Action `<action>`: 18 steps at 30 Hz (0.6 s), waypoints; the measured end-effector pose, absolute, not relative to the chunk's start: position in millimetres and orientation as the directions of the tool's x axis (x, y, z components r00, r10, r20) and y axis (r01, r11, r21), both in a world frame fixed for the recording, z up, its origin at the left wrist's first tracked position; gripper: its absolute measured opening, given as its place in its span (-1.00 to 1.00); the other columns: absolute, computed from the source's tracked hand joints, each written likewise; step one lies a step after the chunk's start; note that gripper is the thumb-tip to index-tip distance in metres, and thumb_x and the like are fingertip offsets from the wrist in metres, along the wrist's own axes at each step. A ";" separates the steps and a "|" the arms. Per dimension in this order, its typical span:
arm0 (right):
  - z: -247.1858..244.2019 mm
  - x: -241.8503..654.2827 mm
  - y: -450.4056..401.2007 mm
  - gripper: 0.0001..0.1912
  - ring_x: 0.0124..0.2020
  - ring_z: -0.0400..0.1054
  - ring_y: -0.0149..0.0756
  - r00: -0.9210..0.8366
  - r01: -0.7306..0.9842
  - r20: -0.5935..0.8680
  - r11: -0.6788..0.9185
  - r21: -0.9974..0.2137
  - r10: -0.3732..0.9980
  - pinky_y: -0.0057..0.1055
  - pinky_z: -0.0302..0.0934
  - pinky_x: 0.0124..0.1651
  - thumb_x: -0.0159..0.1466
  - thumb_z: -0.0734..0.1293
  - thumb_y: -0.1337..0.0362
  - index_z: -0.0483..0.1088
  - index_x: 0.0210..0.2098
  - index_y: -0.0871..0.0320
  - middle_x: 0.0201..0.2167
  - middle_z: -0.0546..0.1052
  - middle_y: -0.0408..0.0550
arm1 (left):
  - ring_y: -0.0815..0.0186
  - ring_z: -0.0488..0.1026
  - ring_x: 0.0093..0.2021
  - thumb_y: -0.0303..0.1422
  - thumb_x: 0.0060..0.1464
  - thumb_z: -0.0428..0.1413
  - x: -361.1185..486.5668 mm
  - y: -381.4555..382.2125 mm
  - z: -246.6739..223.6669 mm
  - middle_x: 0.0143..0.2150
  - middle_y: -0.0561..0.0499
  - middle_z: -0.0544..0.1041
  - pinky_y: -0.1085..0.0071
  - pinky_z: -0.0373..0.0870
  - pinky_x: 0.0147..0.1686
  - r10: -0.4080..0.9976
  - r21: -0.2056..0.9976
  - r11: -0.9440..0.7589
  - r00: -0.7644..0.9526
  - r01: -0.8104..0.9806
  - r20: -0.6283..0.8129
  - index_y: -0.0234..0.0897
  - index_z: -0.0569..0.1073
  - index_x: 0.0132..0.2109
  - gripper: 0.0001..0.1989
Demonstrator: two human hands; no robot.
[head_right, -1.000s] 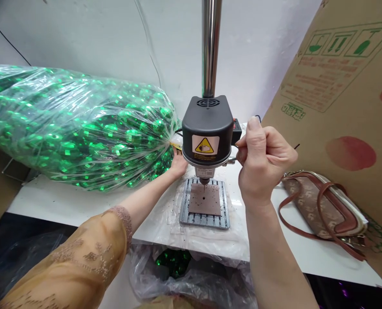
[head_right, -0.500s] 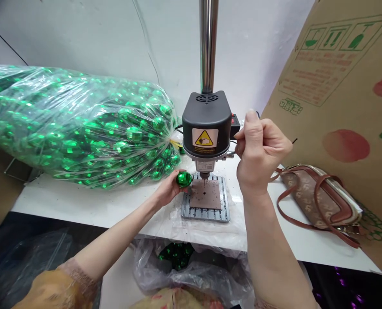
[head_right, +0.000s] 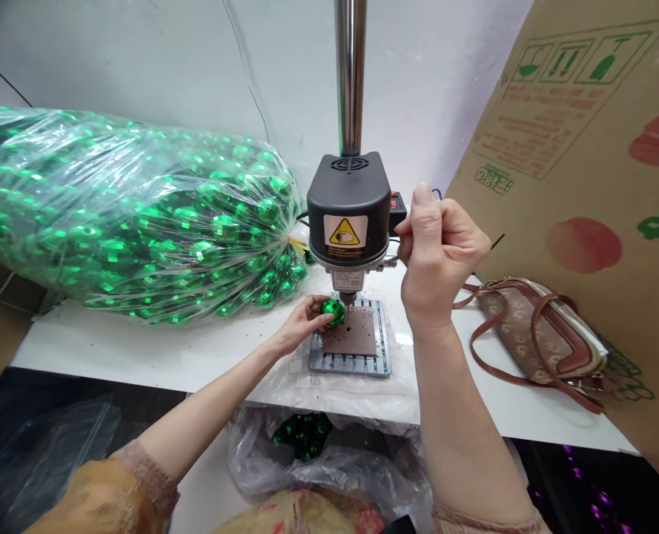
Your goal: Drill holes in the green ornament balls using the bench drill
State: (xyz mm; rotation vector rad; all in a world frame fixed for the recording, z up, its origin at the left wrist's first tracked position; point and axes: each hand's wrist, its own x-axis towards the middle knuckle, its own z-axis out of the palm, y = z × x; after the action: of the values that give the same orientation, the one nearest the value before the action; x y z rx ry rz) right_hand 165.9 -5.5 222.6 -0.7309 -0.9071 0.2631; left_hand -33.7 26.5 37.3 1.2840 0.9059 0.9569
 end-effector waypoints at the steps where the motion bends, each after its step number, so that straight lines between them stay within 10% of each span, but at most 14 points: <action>1: 222.3 166.1 -5.4 -0.59 -0.75 -0.01 -0.60 0.604 0.097 0.621 0.727 -0.679 0.500 -0.44 -0.15 -0.65 0.27 0.38 0.10 0.30 -0.64 0.11 -0.79 0.15 -0.35 | 0.25 0.56 -0.15 -0.03 -0.09 0.49 -32.2 27.9 35.3 -0.04 -0.11 0.61 0.33 0.51 -0.16 0.938 0.999 0.019 0.346 -0.049 -0.001 -0.30 0.47 0.08 -0.31; 18: 221.7 167.5 -6.6 -0.59 -0.74 0.01 -0.59 0.602 0.098 0.627 0.733 -0.673 0.495 -0.44 -0.11 -0.61 0.27 0.39 0.11 0.32 -0.64 0.11 -0.78 0.18 -0.33 | 0.33 0.39 -0.38 -0.13 -0.21 0.51 -14.5 28.4 24.9 -0.33 0.07 0.52 0.40 0.33 -0.37 0.933 0.981 -0.135 0.352 0.138 0.079 -0.27 0.54 0.03 -0.35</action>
State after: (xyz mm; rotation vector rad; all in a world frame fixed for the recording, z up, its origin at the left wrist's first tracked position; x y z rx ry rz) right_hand 167.5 -6.6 221.7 -0.7334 -0.9128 0.2550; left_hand -14.5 28.4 24.9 1.5527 1.0002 0.9379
